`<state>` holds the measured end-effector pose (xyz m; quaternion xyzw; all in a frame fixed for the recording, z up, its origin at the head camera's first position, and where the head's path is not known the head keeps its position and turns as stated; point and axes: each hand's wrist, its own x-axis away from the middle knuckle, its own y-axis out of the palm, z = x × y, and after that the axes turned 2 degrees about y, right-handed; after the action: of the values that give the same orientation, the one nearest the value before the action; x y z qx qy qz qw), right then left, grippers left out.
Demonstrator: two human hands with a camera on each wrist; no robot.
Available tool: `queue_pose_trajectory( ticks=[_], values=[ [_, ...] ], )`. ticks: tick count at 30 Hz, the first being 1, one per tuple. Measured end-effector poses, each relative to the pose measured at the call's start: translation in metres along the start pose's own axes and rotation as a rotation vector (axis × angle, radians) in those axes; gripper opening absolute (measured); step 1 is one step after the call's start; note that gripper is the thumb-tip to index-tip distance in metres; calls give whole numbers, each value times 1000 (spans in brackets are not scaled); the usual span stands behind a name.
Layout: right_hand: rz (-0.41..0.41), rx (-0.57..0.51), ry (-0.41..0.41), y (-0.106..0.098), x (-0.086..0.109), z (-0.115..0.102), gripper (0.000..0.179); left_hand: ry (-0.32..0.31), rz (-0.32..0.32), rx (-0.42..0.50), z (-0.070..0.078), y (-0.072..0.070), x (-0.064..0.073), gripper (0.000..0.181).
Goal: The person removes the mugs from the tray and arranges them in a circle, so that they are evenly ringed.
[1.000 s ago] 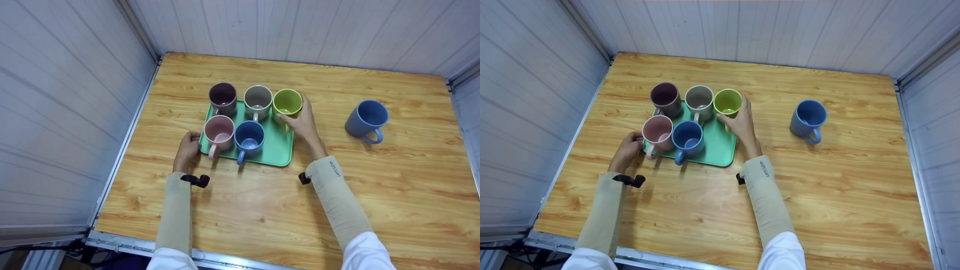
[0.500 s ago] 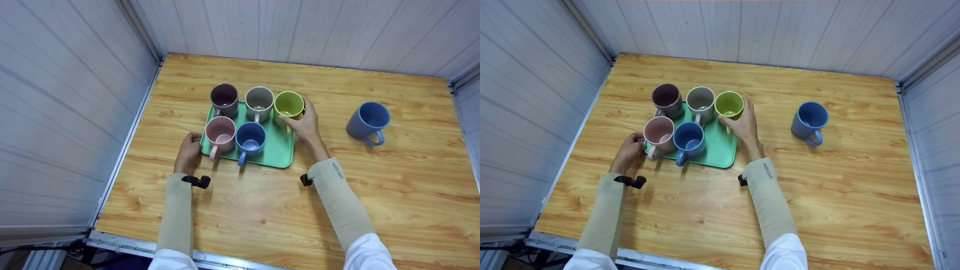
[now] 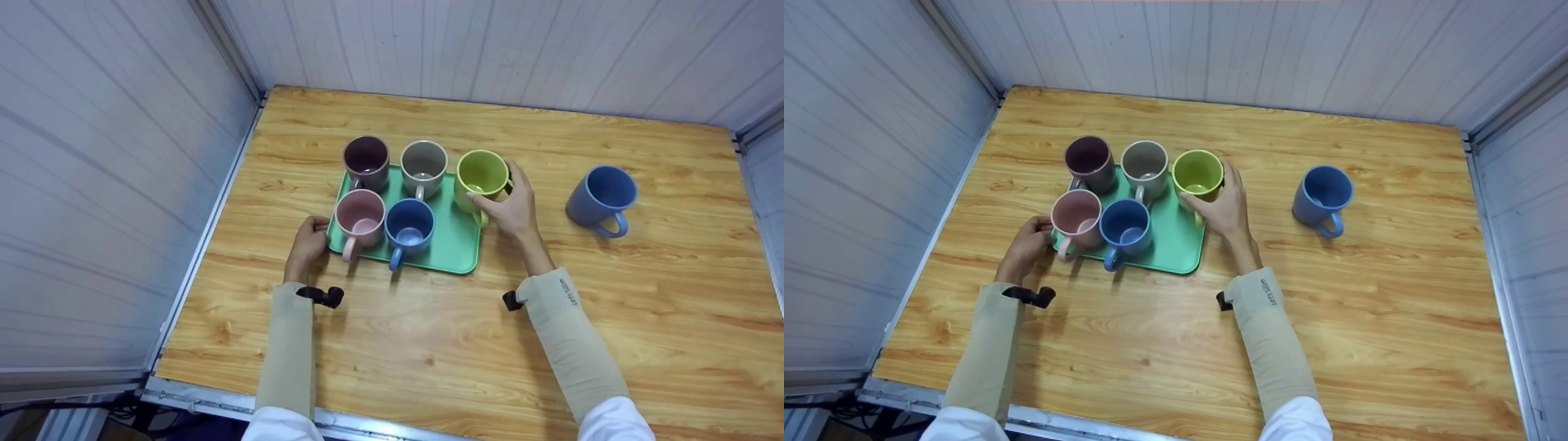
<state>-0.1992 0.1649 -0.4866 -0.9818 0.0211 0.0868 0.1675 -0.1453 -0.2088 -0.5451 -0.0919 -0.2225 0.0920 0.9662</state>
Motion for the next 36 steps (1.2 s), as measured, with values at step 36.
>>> queue_pose_trajectory(
  ticks=[36],
  values=[
    [144,104,102,-113,75,0,80,39,-29,-95,1,-4,4,36]
  ],
)
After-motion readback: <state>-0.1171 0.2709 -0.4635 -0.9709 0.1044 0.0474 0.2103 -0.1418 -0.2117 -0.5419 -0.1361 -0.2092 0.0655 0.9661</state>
